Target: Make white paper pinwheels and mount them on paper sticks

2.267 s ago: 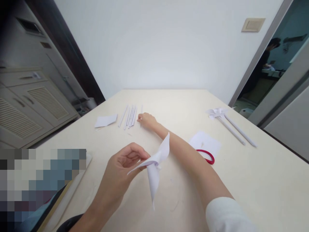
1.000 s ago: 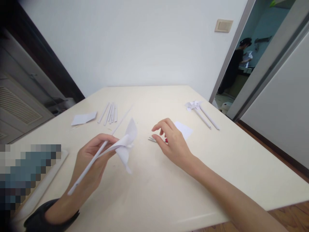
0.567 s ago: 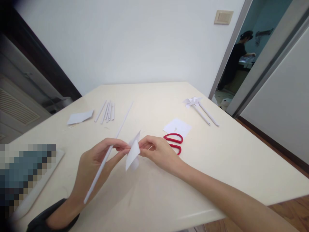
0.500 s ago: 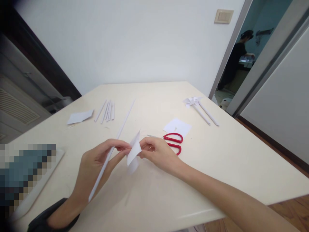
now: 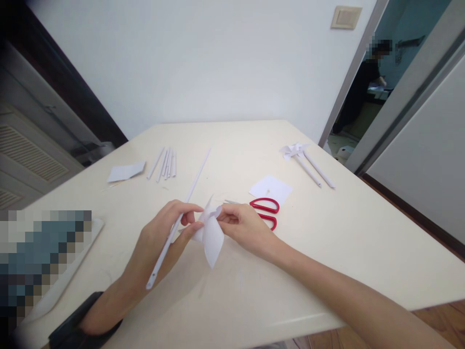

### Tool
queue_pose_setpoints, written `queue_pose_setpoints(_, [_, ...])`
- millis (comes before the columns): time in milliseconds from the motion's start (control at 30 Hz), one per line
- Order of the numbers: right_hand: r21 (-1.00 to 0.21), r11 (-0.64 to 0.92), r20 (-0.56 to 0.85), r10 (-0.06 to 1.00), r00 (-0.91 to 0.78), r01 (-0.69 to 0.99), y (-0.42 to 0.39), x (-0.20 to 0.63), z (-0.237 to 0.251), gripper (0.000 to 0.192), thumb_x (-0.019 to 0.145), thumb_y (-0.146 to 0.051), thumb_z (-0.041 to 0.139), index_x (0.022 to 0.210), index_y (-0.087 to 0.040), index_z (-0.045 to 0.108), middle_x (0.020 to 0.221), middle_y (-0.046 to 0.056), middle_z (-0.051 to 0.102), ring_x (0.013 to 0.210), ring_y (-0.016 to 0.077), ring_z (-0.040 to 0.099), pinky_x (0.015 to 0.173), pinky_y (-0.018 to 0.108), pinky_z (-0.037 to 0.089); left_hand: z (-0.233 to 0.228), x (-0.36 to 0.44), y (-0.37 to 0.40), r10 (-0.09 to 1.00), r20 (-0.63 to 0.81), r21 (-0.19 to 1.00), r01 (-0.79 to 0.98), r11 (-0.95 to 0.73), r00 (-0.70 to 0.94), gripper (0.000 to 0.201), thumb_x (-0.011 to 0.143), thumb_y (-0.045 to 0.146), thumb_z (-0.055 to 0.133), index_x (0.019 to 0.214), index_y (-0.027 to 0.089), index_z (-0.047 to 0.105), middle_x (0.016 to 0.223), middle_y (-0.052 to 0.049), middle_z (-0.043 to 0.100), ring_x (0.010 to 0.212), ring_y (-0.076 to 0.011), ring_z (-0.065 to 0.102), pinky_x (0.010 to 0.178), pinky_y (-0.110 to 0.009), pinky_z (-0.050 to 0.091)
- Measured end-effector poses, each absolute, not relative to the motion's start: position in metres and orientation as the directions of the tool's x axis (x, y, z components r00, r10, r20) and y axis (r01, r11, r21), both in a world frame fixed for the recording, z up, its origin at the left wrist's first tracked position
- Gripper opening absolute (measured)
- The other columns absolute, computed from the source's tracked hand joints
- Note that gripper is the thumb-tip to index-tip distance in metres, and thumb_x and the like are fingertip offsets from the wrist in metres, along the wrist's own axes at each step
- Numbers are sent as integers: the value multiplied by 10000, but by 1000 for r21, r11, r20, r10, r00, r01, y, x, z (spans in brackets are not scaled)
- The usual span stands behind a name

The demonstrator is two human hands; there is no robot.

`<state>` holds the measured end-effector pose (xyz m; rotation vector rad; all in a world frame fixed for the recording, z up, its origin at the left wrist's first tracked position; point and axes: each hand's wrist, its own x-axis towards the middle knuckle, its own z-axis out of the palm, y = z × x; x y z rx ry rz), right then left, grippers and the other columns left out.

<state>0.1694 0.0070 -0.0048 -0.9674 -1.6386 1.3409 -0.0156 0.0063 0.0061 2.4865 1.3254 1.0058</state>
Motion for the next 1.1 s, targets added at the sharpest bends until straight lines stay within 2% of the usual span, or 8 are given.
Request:
queue_pose_setpoints(167, [-976, 181, 121, 910, -397, 118, 7, 170, -5, 89, 799, -215, 559, 737, -162, 594, 722, -7, 587, 691, 118, 557, 689, 256, 456, 10, -17, 5, 801, 483, 461, 675, -577, 355, 168, 874, 191, 490, 1038, 201, 525, 808, -2, 509, 760, -156, 520, 693, -272, 435])
queue_pose_setpoints(433, [-932, 283, 175, 899, -403, 228, 1, 166, 0, 96, 770, -116, 539, 697, -163, 581, 710, -17, 591, 687, 102, 549, 636, 213, 422, 6, -14, 8, 823, 463, 426, 731, -533, 330, 186, 921, 166, 359, 1023, 183, 513, 891, -33, 559, 846, -177, 536, 753, -307, 420])
queue_pose_setpoints(633, [-866, 383, 212, 864, -456, 322, -8, 164, 3, 87, 772, -126, 544, 780, -174, 616, 751, -12, 612, 683, 99, 543, 631, 215, 429, -4, -22, 14, 772, 520, 276, 783, -557, 365, 214, 885, 76, 333, 996, 180, 483, 890, -46, 543, 869, -204, 503, 753, -336, 413])
queue_pose_setpoints(833, [-790, 471, 238, 825, -513, 392, -12, 163, 7, 91, 788, -122, 530, 769, -180, 598, 744, -13, 595, 663, 93, 529, 616, 211, 420, 3, -26, 11, 789, 397, 121, 825, -552, 469, 280, 761, 50, 469, 1013, 164, 514, 859, -64, 498, 822, -241, 458, 673, -354, 412])
queue_pose_setpoints(967, [-769, 504, 256, 807, -533, 394, -14, 163, 7, 93, 794, -124, 536, 753, -186, 593, 739, -12, 597, 662, 95, 530, 615, 212, 415, 4, -24, 9, 774, 383, 52, 825, -563, 504, 249, 748, 94, 515, 987, 161, 537, 845, -77, 496, 812, -251, 444, 673, -365, 416])
queue_pose_setpoints(1100, [-752, 514, 259, 806, -533, 412, -16, 162, 5, 86, 794, -130, 539, 758, -188, 591, 736, -16, 600, 660, 93, 531, 610, 209, 408, 4, -21, 6, 795, 352, 8, 848, -530, 494, 177, 790, 110, 474, 938, 157, 559, 822, -83, 497, 801, -251, 438, 661, -357, 399])
